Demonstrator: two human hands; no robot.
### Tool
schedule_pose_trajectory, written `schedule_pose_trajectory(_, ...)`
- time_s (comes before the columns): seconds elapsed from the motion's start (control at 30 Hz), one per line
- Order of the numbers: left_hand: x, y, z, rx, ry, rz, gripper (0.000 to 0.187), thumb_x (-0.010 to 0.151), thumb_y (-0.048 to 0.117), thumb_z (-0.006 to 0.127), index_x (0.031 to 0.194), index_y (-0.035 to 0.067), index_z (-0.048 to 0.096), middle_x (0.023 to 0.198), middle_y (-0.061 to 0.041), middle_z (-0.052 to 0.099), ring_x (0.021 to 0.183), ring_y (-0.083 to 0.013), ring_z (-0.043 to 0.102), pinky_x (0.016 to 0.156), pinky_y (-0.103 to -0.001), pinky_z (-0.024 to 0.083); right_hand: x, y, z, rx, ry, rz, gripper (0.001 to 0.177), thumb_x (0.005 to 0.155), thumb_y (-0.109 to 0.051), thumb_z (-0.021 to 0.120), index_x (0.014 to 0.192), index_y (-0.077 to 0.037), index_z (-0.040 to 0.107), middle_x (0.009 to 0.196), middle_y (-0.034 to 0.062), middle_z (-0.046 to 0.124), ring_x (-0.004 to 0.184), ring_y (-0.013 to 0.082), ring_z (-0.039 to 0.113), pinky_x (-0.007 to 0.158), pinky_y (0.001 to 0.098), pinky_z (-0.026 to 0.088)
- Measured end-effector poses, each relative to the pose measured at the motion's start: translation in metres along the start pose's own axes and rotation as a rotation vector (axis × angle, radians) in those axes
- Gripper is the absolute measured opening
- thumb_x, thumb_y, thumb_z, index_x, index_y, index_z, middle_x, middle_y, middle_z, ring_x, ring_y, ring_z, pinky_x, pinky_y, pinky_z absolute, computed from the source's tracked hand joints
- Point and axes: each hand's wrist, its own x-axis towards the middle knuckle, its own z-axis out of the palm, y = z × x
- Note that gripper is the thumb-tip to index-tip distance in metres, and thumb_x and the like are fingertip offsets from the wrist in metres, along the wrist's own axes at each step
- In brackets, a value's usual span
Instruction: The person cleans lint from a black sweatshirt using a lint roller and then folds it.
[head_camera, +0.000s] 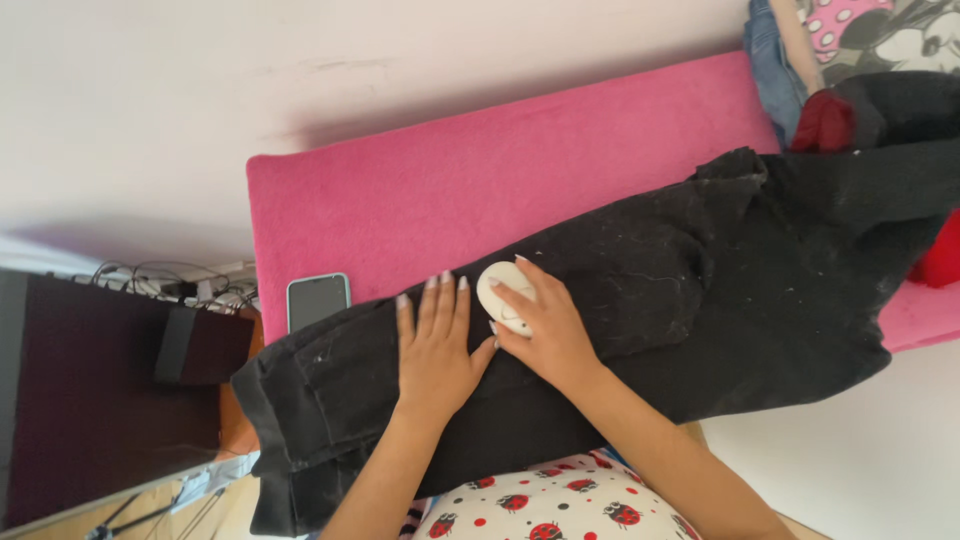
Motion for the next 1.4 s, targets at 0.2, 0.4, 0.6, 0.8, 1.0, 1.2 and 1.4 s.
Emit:
schedule_pose_trajectory(0.2,-0.003,-0.002,-0.02,-0.019,-0.343,-0.155,0.107,0.089,0.083,0.049,0.166,0.014,0.02,0.173,-0.02,0.011,0.16,-0.0372,0.002,0.122,-0.067,-0.005,-0.016,0.092,-0.055,-0.207,0.025,0.039,0.058,0.071,-0.031,0.084,0.127,-0.019,0.073,0.141,0.025,0.057,0.117,0.0454,0.062,0.099,0.0502,0.05)
schedule_pose_trajectory(0.4,-0.002,-0.004,-0.019,0.003,-0.361,-0.151,0.111,0.088,0.087,0.048,0.167,0.015,0.016,0.173,-0.019,0.008,0.159,-0.0369,-0.001,0.121,-0.068,-0.006,-0.015,0.128,-0.104,-0.315,0.267,0.195,0.063,0.073,-0.021,0.087,0.133,-0.011,0.072,0.139,0.0247,0.057,0.124,0.0433,0.06,0.105,0.0478,0.05)
schedule_pose_trajectory(0.6,-0.009,-0.008,0.004,0.141,-0.145,-0.092,0.109,0.084,0.09,0.045,0.163,0.017,0.027,0.17,-0.016,0.021,0.158,-0.033,0.013,0.122,-0.066,0.007,-0.02,0.036,-0.06,-0.132,0.028,0.127,0.063,0.067,-0.024,0.086,0.127,-0.013,0.07,0.138,0.0231,0.057,0.122,0.0419,0.061,0.104,0.0486,0.049)
schedule_pose_trajectory(0.8,-0.013,-0.013,0.015,0.254,0.062,-0.037,0.109,0.08,0.089,0.045,0.16,0.016,0.036,0.169,-0.014,0.03,0.158,-0.0304,0.025,0.123,-0.064,0.017,-0.039,0.11,-0.121,-0.286,0.02,0.125,0.057,0.071,-0.021,0.085,0.126,-0.012,0.072,0.149,0.0252,0.055,0.127,0.0418,0.06,0.108,0.048,0.046)
schedule_pose_trajectory(1.0,-0.005,-0.001,0.014,0.235,-0.013,-0.096,0.113,0.077,0.091,0.049,0.16,0.015,0.034,0.17,-0.016,0.026,0.159,-0.0334,0.019,0.119,-0.07,0.016,-0.025,0.1,-0.165,-0.194,0.116,0.328,0.054,0.077,-0.015,0.08,0.13,-0.01,0.069,0.147,0.0213,0.057,0.132,0.0366,0.058,0.112,0.0437,0.045)
schedule_pose_trajectory(1.2,0.028,0.083,0.013,0.091,0.044,0.123,0.111,0.077,0.087,0.057,0.16,0.015,0.035,0.169,-0.017,0.026,0.157,-0.0374,0.02,0.118,-0.073,0.01,0.003,0.134,-0.183,0.189,-0.021,0.224,0.07,0.082,-0.027,0.073,0.147,-0.011,0.052,0.163,0.0218,0.037,0.153,0.036,0.038,0.117,0.0467,0.041)
schedule_pose_trajectory(1.4,0.027,0.13,0.028,-0.072,0.042,0.469,0.084,0.085,0.065,0.068,0.155,0.025,0.046,0.164,-0.01,0.037,0.153,-0.0344,0.03,0.115,-0.075,0.018,0.06,0.232,-0.219,0.29,-0.185,0.579,0.046,0.091,-0.011,0.064,0.137,-0.014,0.062,0.137,0.0044,0.064,0.126,0.016,0.057,0.112,0.0305,0.039)
